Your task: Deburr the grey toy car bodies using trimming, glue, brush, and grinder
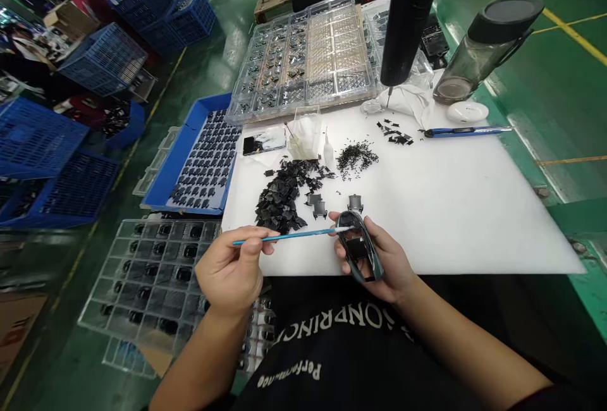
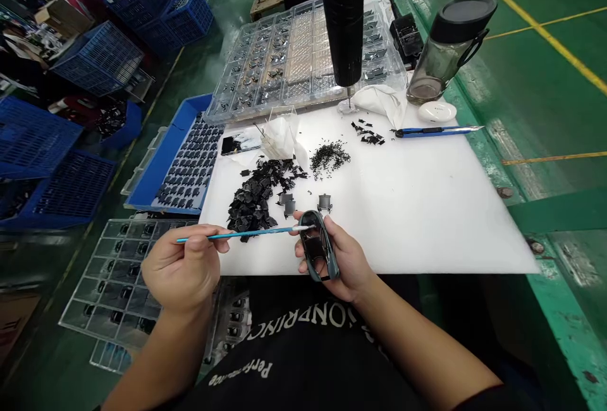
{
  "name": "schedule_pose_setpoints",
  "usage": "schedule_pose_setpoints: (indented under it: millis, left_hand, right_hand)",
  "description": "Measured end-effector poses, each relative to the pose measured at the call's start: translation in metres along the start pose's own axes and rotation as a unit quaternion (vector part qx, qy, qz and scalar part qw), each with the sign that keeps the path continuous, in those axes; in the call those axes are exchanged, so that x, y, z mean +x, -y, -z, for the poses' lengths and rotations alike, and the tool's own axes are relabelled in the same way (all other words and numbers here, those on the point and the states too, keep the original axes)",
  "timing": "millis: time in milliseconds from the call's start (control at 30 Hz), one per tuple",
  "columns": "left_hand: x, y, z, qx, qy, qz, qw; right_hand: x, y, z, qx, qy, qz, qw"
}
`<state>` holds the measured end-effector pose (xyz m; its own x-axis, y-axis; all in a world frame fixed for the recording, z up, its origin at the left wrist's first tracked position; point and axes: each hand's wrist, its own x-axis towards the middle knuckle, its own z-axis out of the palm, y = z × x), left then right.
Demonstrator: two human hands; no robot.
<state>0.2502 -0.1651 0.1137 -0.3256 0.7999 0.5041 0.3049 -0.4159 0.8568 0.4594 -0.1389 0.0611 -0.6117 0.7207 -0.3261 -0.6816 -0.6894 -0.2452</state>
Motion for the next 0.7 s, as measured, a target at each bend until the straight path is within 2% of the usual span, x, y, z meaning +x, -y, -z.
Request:
schedule_pose_setpoints:
  millis: [200, 367, 500, 700]
  left_hand:
    - [0.006, -0.01, 0.005, -0.003, -0.049, -0.036, 0.998]
    - [0.01, -0.021, 0.002, 0.019, -0.022, -0.076, 0.997]
    - [0.006, -0.019, 0.0, 0.022, -0.001, -0.065, 0.998]
    - [0.001, -0.015, 0.0, 0.009, 0.001, -0.061, 0.998]
  right_hand:
    - [0.0, -0.001, -0.002, -0.006, 0.008, 0.008, 1.0]
    - [-0.001, -0.002, 0.0, -0.041, 0.002, 0.014, 0.999]
    - [-0.002, -0.004, 0.007, -0.089, 0.001, 0.008, 0.996]
    - [-0.001, -0.006, 0.008, -0.081, -0.005, 0.023, 0.996]
